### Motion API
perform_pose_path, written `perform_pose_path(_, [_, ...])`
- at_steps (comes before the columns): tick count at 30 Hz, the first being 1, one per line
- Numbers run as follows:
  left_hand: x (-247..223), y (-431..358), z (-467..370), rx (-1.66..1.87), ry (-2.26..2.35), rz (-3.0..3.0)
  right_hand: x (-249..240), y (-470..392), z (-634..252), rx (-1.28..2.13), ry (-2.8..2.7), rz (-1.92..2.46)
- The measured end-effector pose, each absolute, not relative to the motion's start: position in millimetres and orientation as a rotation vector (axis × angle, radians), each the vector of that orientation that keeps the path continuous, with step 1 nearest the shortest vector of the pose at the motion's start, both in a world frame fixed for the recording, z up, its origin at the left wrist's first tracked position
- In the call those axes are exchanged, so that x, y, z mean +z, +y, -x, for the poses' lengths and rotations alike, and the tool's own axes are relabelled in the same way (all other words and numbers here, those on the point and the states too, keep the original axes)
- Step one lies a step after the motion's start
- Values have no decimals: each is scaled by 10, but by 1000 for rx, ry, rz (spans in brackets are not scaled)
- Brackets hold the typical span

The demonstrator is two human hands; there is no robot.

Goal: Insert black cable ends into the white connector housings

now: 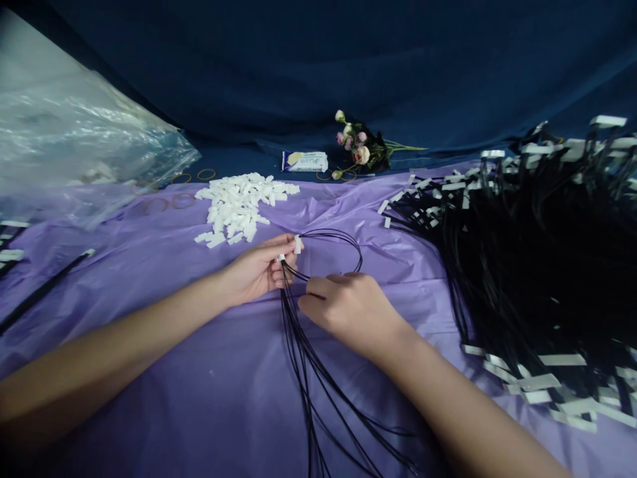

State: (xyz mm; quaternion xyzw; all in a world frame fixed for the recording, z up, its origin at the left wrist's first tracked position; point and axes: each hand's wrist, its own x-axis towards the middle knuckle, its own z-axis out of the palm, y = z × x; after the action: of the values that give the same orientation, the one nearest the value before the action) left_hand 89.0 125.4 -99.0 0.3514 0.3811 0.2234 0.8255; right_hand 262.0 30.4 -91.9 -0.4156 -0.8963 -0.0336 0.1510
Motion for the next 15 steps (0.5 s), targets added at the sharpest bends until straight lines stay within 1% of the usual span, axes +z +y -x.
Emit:
perform_pose_path(8, [-1004, 1250, -886, 481, 779, -743, -918, 324, -2605, 17, -2560, 1282])
perform_pose_path(15, [-985, 1243, -893, 477, 788, -757, -948, 324, -2540, 223, -2499, 1409])
